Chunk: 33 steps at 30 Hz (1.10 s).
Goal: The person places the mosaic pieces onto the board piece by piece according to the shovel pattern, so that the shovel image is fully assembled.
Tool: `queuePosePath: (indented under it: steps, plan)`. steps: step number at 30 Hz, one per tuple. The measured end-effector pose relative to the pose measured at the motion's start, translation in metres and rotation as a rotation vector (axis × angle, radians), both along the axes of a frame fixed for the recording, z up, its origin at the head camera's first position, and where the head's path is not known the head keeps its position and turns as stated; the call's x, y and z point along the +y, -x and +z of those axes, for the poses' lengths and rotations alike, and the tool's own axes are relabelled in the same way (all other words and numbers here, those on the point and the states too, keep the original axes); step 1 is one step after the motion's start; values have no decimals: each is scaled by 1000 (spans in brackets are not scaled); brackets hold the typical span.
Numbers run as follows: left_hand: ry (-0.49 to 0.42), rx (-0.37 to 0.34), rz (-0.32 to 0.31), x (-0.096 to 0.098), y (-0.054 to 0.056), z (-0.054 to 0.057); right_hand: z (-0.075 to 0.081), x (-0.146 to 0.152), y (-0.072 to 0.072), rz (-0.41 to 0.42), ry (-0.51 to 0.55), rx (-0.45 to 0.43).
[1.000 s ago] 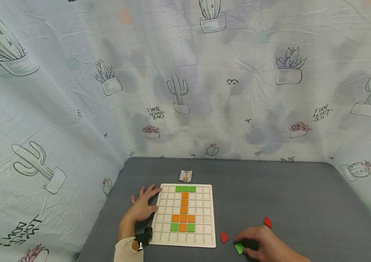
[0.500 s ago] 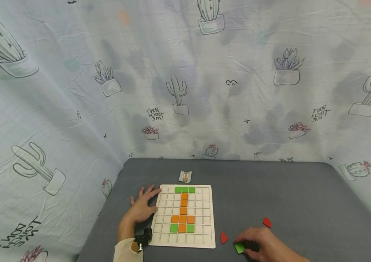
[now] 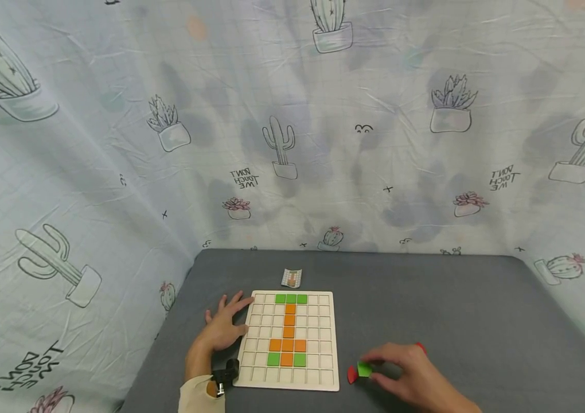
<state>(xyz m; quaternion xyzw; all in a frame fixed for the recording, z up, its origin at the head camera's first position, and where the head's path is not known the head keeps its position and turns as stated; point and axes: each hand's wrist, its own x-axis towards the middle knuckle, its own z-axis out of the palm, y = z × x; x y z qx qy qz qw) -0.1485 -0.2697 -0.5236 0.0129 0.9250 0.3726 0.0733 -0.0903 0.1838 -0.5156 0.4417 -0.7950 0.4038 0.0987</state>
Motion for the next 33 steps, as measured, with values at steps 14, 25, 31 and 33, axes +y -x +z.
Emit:
queuePosePath:
  steps: [14, 25, 31, 33]
  plan:
    - [6, 3, -8, -2, 1, -3, 17, -49, -5, -120, 50, -117]
    - [-2, 0, -12, -1, 0, 0, 21, -79, 0, -97, 73, -154]
    - [-12, -5, -3, -1, 0, 0, 19, -99, 5, -70, 115, -119]
    - [-10, -4, -4, 0, 0, -1, 18, -106, 7, -54, 114, -134]
